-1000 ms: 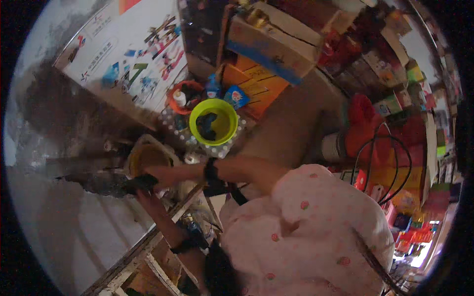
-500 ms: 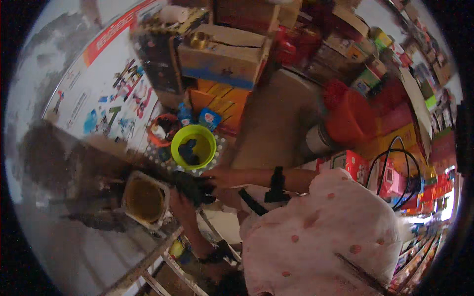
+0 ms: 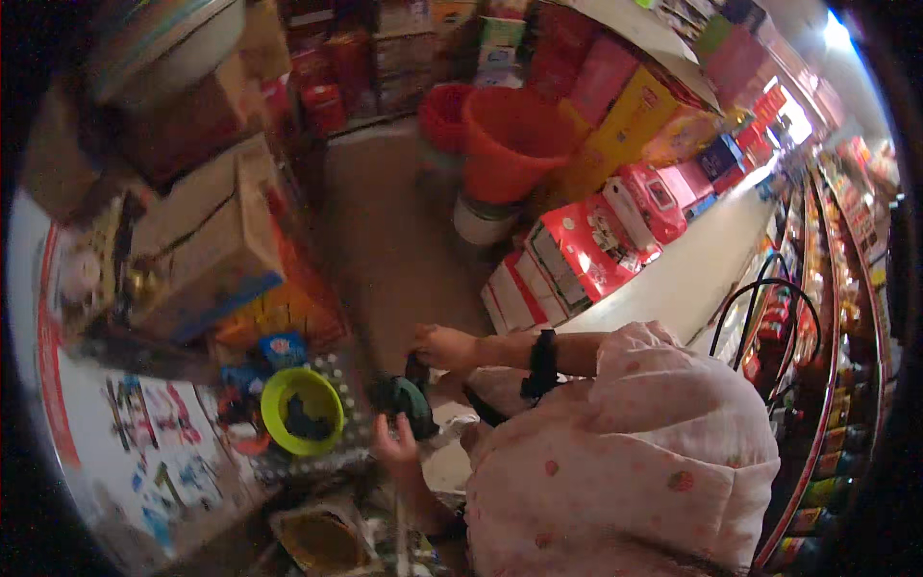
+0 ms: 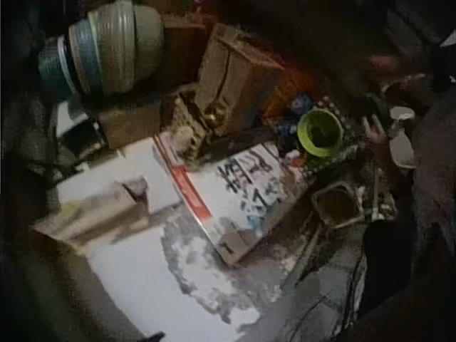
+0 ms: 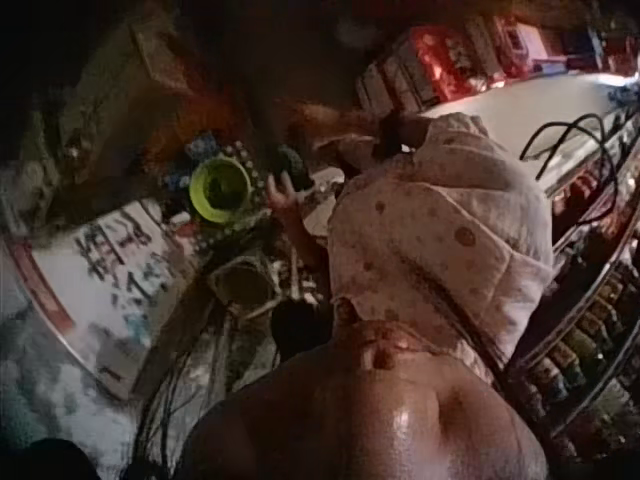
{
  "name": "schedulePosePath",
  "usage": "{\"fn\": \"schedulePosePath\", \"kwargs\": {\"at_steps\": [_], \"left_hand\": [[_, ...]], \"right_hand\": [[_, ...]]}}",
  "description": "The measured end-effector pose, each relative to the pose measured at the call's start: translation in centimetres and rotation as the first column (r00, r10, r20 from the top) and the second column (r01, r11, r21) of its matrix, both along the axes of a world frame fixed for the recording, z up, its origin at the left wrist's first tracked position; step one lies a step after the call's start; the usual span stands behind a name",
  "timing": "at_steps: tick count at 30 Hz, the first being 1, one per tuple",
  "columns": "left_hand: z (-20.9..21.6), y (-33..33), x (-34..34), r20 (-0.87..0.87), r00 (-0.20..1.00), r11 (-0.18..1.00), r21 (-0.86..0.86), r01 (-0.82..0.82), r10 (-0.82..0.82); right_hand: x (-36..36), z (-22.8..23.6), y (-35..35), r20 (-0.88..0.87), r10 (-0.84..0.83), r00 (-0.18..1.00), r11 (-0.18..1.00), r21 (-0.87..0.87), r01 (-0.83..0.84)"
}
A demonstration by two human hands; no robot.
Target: Cleaning store shelves and a display stand with a cloth and a brush.
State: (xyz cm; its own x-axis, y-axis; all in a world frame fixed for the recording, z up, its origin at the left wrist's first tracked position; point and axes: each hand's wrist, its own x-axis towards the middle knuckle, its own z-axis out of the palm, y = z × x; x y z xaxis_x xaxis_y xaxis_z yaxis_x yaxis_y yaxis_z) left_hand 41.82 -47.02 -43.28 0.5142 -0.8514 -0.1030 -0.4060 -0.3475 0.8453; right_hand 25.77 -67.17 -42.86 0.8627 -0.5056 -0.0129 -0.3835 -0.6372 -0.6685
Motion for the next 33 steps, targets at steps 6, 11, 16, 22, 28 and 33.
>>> {"fn": "schedulePosePath", "kwargs": {"at_steps": [6, 11, 16, 22, 28, 33], "left_hand": [[3.1, -13.3, -3.8, -0.212, 0.963, 0.976, -0.176, 0.130, -0.166], [5.2, -27.4, -8.8, -0.329, 0.819, 0.882, -0.139, 0.450, -0.470], [6.9, -38.6, -12.9, -0.100, 0.659, 0.662, -0.235, 0.712, -0.745], [8.8, -47.1, -15.1, 0.029, 0.603, 0.547, -0.390, 0.741, -0.797], [11.1, -53.0, -13.9, 0.087, 0.442, 0.368, -0.429, 0.825, -0.893], [12.9, -56.2, -9.6, 0.223, 0.382, 0.294, -0.347, 0.891, -0.897]], "right_hand": [[-4.6, -1.4, -6.6, 0.246, -0.093, 0.965, 0.994, -0.025, 0.102], [-14.4, 5.9, -12.4, -0.017, -0.388, 0.922, 0.890, 0.252, 0.379], [-22.4, 13.0, -12.9, -0.184, -0.785, 0.592, 0.518, 0.329, 0.789], [-26.2, 9.2, 4.6, 0.101, -0.947, -0.304, -0.265, 0.288, 0.920], [-22.3, 7.4, 10.7, 0.687, -0.312, -0.656, -0.679, 0.323, 0.660], [-19.6, 14.5, -16.5, 0.476, -0.825, -0.306, -0.200, 0.262, 0.944]]}}
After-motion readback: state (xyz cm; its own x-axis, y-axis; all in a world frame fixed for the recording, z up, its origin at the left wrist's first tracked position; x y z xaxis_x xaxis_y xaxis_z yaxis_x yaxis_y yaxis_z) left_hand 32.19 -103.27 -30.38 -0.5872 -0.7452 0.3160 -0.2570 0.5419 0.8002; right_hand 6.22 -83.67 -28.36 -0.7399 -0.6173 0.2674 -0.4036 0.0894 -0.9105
